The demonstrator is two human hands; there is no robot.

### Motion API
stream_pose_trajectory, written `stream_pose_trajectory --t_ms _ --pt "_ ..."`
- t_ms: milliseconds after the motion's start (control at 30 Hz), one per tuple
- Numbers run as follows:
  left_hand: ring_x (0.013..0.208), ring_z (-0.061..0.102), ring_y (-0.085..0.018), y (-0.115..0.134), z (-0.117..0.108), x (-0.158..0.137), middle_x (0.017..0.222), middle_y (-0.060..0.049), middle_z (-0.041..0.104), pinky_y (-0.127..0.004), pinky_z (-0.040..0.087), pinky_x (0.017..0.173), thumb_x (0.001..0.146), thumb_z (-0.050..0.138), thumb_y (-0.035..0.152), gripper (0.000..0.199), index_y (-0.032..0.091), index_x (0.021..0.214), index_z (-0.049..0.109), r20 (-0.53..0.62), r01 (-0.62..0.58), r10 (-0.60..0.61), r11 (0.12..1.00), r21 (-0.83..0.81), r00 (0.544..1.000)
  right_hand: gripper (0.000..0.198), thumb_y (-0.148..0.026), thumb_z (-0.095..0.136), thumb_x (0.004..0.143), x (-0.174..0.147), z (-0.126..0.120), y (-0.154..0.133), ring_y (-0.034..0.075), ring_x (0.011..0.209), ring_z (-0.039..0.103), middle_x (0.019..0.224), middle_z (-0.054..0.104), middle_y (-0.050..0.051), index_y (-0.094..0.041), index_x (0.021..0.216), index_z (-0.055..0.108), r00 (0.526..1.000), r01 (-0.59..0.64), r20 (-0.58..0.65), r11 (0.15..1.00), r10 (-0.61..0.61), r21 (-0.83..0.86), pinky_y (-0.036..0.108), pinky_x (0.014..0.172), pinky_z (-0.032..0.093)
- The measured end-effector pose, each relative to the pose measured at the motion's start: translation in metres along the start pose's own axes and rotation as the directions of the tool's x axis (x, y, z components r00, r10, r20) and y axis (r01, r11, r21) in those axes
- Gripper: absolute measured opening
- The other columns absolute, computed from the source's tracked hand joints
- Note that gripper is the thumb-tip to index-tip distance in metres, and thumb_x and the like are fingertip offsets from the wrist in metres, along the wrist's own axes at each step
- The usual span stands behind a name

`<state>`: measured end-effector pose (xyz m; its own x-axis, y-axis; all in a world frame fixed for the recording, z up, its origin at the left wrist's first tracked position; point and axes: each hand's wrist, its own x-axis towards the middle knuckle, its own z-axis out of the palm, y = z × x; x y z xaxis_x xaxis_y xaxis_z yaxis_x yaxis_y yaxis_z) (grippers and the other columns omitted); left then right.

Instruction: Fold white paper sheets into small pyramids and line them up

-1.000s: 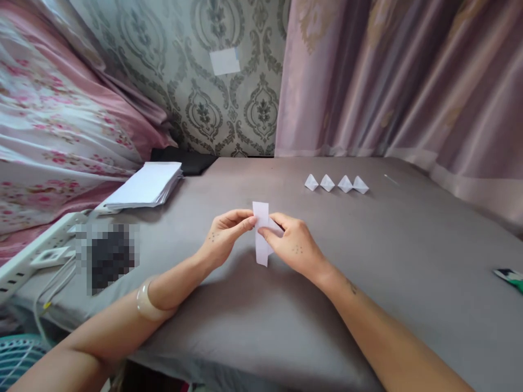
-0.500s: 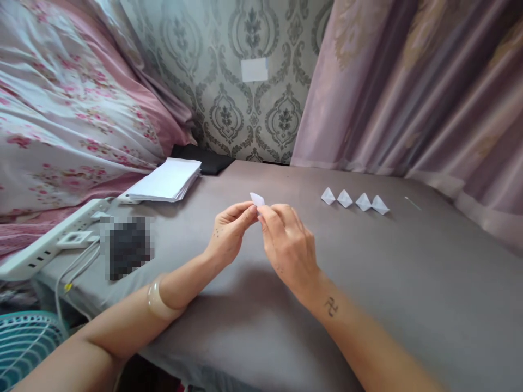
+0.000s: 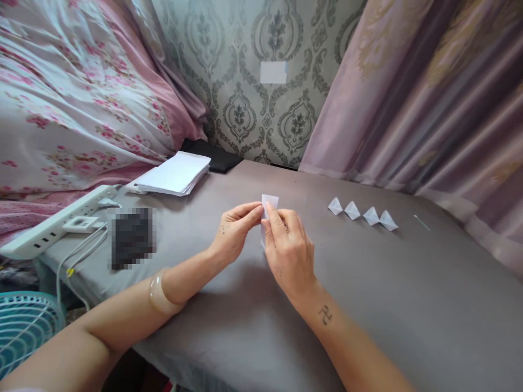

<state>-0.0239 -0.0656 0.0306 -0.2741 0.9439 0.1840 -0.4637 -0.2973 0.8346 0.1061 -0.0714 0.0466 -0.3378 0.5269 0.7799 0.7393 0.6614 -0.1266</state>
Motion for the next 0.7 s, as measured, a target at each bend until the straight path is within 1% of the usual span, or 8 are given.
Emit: stream_pose_trajectory --t_ms 167,267,433,533,700 --pt "0.079 0.064 -0.016 0.003 0.002 -0.002 0.087 -0.006 0.075 -0.03 0.05 0.077 0.069 0.08 0.033 0.022 0.018 0.085 0.078 0.004 0.0 0.0 0.999 0.034 1.0 0.027 -0.032 0.049 0.094 0.008 0.0 -0.005 0.017 0.084 0.063 0.104 0.063 0.009 -0.022 0.113 0.066 0.992 -0.088 -0.083 0.994 0.093 0.071 0.028 0.067 0.051" --pt "0.077 0.063 -0.015 0.004 0.002 -0.003 0.086 -0.005 0.075 -0.029 0.049 0.075 0.068 0.08 0.033 0.022 0.018 0.084 0.078 0.007 -0.003 0.003 0.998 0.065 1.0 0.022 -0.032 0.053 0.093 0.012 0.001 -0.006 0.016 0.079 0.063 0.1 0.065 0.008 -0.02 0.103 0.068 0.985 -0.114 -0.113 0.987 0.127 0.11 0.028 0.068 0.051" --pt "0.076 0.063 -0.015 0.005 0.002 -0.006 0.086 -0.006 0.075 -0.028 0.048 0.076 0.071 0.078 0.033 0.02 0.018 0.085 0.079 0.038 -0.005 0.002 0.994 0.105 0.999 0.016 -0.028 0.054 0.092 0.015 0.002 -0.005 0.013 0.07 0.061 0.091 0.068 0.004 -0.02 0.093 0.066 0.981 -0.134 -0.115 0.976 0.155 0.171 0.026 0.066 0.048" --pt "0.076 0.064 -0.015 0.006 0.002 -0.007 0.086 -0.006 0.076 -0.029 0.049 0.076 0.072 0.077 0.033 0.021 0.018 0.086 0.079 0.052 0.0 -0.006 0.993 0.115 0.999 0.015 -0.027 0.055 0.092 0.016 0.001 -0.005 0.012 0.067 0.06 0.086 0.068 0.003 -0.019 0.093 0.067 0.98 -0.14 -0.118 0.973 0.163 0.184 0.026 0.065 0.048" --pt "0.075 0.063 -0.014 0.006 0.003 -0.007 0.086 -0.006 0.076 -0.028 0.049 0.076 0.071 0.078 0.032 0.02 0.018 0.085 0.079 0.044 0.003 -0.008 0.993 0.116 0.999 0.023 -0.027 0.053 0.092 0.015 0.001 -0.006 0.014 0.068 0.059 0.084 0.066 0.005 -0.017 0.106 0.069 0.978 -0.16 -0.11 0.978 0.175 0.137 0.027 0.068 0.049"
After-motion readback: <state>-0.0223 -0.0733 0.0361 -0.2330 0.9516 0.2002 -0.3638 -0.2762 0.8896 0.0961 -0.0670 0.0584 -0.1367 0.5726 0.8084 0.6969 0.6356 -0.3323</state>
